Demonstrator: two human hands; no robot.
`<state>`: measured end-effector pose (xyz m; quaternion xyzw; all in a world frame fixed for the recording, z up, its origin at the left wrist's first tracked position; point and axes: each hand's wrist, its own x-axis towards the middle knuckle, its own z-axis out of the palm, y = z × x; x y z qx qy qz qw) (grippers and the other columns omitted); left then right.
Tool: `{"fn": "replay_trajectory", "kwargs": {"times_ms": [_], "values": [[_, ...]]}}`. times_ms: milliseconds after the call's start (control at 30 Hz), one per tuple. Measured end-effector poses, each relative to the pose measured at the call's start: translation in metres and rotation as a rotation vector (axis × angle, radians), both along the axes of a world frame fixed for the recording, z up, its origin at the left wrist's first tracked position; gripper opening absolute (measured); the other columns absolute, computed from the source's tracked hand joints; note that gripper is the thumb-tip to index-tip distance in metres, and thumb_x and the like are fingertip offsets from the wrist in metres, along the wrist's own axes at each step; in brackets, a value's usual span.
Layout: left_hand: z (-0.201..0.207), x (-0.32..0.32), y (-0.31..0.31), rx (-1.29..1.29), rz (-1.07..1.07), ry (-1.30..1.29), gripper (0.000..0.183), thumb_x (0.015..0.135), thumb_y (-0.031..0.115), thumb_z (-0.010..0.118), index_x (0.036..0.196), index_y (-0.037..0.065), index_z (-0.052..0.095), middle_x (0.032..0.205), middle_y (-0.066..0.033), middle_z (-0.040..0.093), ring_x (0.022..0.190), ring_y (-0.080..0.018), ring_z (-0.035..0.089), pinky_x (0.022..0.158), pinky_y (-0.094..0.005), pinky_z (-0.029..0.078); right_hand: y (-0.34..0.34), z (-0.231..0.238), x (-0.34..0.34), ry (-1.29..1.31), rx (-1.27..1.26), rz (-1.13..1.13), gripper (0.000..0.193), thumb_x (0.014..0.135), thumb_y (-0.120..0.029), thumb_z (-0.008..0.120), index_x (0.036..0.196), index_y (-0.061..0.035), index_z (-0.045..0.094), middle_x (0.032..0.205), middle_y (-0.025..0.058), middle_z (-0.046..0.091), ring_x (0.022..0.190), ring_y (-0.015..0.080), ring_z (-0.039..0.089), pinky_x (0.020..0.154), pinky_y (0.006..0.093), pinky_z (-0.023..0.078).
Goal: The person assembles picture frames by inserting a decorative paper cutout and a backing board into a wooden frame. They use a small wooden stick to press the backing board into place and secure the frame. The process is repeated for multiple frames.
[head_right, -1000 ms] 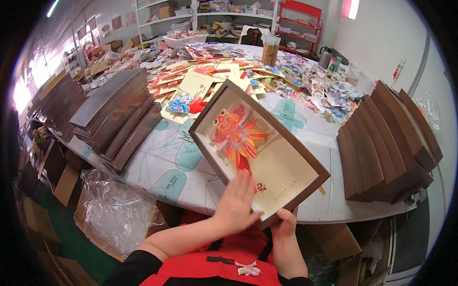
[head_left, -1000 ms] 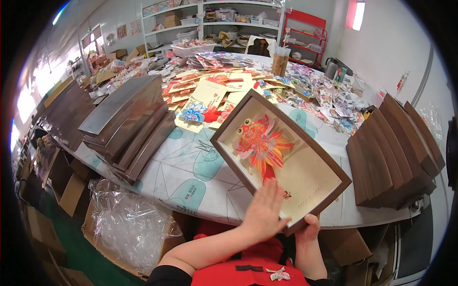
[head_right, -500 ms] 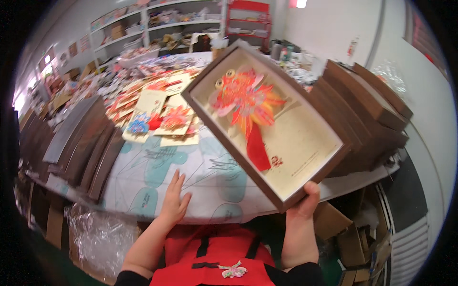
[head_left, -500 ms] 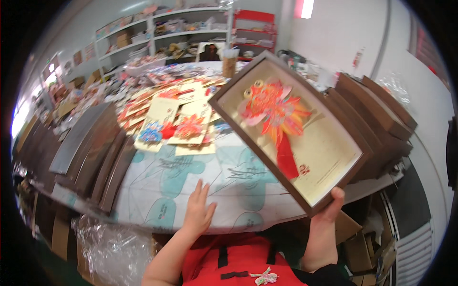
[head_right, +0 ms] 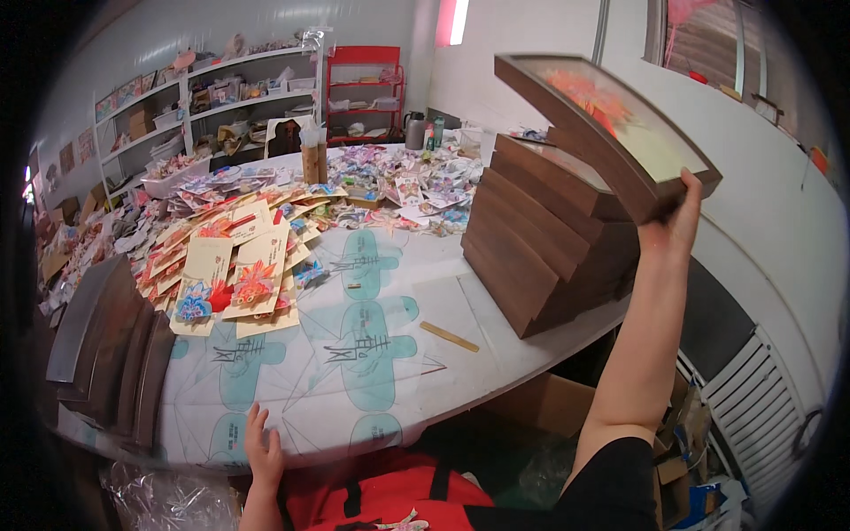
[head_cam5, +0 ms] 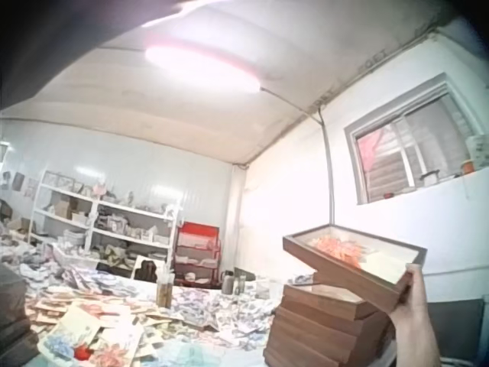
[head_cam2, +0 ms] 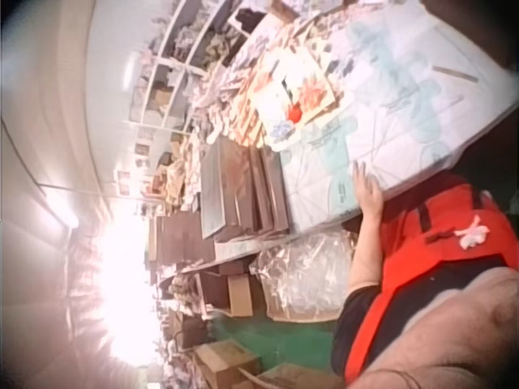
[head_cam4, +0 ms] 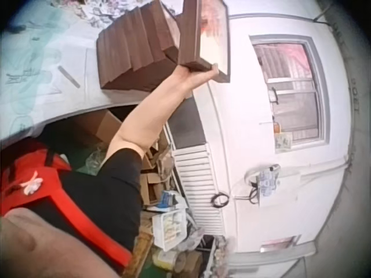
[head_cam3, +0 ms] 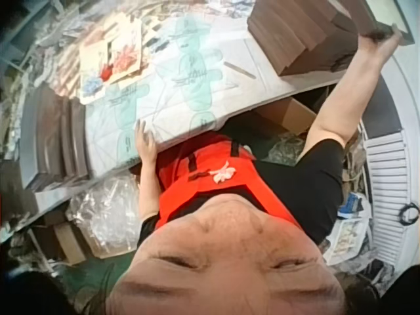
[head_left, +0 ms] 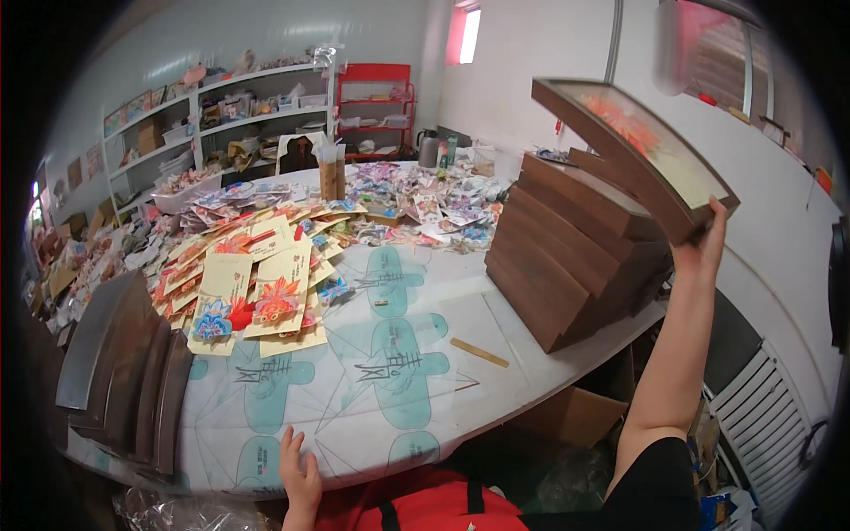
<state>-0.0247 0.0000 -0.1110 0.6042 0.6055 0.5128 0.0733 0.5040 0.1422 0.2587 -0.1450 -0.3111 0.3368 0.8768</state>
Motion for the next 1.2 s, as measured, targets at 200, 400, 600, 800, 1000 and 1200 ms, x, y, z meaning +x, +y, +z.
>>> {"fn": "replay_trajectory", "kwargs": {"times_ms": [200, 400, 600, 800, 1000, 1200], "values": [[-0.006, -0.002, -0.006, -0.032, 0.027, -0.039, 0.037, 0.078, -0.004, 0.051, 0.115, -0.005, 0.055, 0.133, -0.0238, 0.047, 0.124, -0.0371, 0.044, 0.104, -0.0403, 0.033, 0.061, 0.012, 0.017, 0.128, -0.193, 0.014, 0.048, 0.072, -0.019, 0.071, 0.114, -0.0105, 0.049, 0.116, 0.0091, 0.054, 0.107, 0.028, 0.055, 0.089, 0.0477, 0.049], [-0.008, 0.001, -0.01, -0.066, 0.046, -0.028, 0.036, 0.078, -0.005, 0.05, 0.114, -0.004, 0.056, 0.131, -0.0229, 0.048, 0.124, -0.0355, 0.045, 0.103, -0.0395, 0.035, 0.092, 0.014, 0.012, 0.114, -0.258, 0.025, 0.052, 0.072, -0.022, 0.072, 0.117, -0.0112, 0.048, 0.118, 0.01, 0.051, 0.112, 0.0303, 0.051, 0.09, 0.0523, 0.048], [-0.011, 0.003, -0.013, -0.066, 0.048, -0.032, 0.035, 0.079, -0.005, 0.05, 0.114, -0.004, 0.056, 0.131, -0.0224, 0.048, 0.121, -0.0345, 0.047, 0.102, -0.0389, 0.036, 0.098, -0.003, 0.035, 0.06, -0.206, 0.085, 0.069, 0.084, -0.038, 0.066, 0.128, 0.0014, 0.032, 0.127, 0.0219, 0.035, 0.116, 0.0332, 0.047, 0.094, 0.0535, 0.049], [-0.019, 0.002, -0.014, -0.034, 0.011, -0.148, 0.034, 0.082, -0.007, 0.048, 0.115, -0.004, 0.055, 0.129, -0.0202, 0.05, 0.109, -0.0276, 0.056, 0.092, -0.0341, 0.046, 0.07, -0.015, 0.085, -0.386, -0.77, -0.006, 0.073, 0.067, -0.068, 0.069, 0.092, -0.0022, 0.049, 0.076, 0.0045, 0.052, 0.055, 0.0105, 0.049, 0.047, 0.0201, 0.044], [-0.024, 0.002, -0.011, -0.013, -0.007, -0.197, 0.031, 0.084, -0.008, 0.045, 0.112, -0.005, 0.057, 0.127, -0.0185, 0.05, 0.097, -0.0229, 0.061, 0.086, -0.0319, 0.05, 0.063, -0.039, 0.068, -0.724, -0.783, -0.726, 0.054, 0.073, -0.054, 0.074, 0.083, -0.0042, 0.054, 0.068, 0.005, 0.055, 0.051, 0.0148, 0.051, 0.051, 0.0286, 0.046], [-0.027, -0.003, -0.012, -0.051, -0.02, -0.244, 0.029, 0.085, -0.008, 0.046, 0.111, -0.005, 0.057, 0.125, -0.0195, 0.051, 0.097, -0.0222, 0.061, 0.085, -0.0323, 0.051, 0.091, -0.082, 0.015, -1.211, -0.12, -1.425, 0.084, 0.075, -0.034, 0.076, 0.139, -0.0036, 0.031, 0.144, 0.0251, 0.028, 0.135, 0.038, 0.026, 0.111, 0.0444, 0.021]]}}
